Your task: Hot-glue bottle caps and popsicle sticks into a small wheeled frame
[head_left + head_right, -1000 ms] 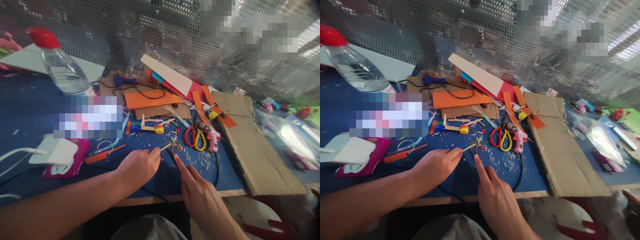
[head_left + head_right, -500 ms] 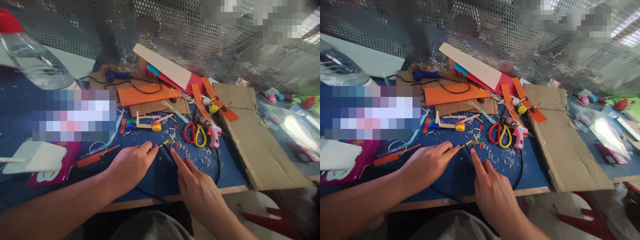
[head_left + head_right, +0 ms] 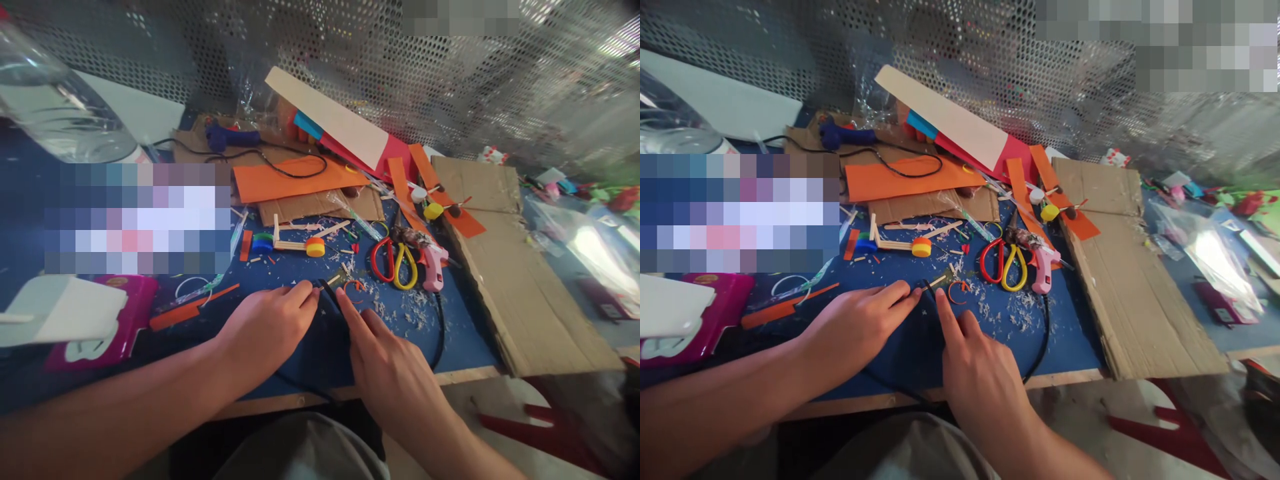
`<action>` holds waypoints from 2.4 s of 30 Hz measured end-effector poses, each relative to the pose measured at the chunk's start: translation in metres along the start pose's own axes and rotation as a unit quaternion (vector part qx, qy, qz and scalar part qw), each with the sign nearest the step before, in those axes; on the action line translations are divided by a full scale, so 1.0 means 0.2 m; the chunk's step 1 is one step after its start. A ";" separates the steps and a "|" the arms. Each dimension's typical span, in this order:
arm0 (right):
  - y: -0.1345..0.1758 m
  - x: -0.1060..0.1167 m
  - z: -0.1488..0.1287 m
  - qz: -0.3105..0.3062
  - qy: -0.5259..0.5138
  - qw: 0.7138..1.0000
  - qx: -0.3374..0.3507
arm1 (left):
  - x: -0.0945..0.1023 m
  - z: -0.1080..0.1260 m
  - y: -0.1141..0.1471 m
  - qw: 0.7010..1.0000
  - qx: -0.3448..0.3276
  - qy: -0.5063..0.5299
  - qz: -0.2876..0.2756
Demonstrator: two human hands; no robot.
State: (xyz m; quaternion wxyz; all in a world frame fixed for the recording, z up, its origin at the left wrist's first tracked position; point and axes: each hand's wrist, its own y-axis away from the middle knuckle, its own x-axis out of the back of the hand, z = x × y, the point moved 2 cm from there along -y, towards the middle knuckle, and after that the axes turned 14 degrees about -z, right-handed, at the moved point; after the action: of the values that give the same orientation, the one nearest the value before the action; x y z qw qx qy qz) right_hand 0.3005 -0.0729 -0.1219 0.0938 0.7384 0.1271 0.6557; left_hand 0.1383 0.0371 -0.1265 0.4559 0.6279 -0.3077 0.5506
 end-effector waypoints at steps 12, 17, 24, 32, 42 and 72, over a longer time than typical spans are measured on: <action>0.00 0.00 0.02 0.016 -0.023 1.000 0.002 | 0.01 0.00 0.00 1.000 0.006 0.013 0.006; 0.01 -0.01 -0.01 0.017 -0.007 1.000 -0.002 | 0.01 0.01 0.00 1.000 0.008 0.014 -0.004; 0.02 -0.02 -0.03 -0.005 0.012 1.000 -0.009 | 0.02 0.01 -0.01 1.000 0.013 0.011 -0.003; 0.02 -0.01 -0.03 0.002 0.008 1.000 -0.010 | 0.03 0.01 -0.01 0.999 0.016 0.026 -0.025; 0.00 0.00 0.00 0.007 -0.030 1.000 -0.003 | 0.01 0.00 0.00 1.000 0.015 0.012 0.007; 0.00 0.00 -0.01 -0.015 -0.042 0.999 -0.023 | 0.02 0.00 0.00 0.999 0.034 0.014 0.000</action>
State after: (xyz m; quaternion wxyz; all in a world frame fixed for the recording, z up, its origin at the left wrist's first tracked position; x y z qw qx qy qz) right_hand 0.2993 -0.0724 -0.1220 0.1258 0.7612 0.1192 0.6249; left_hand 0.1404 0.0371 -0.1229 0.4385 0.6356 -0.2825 0.5691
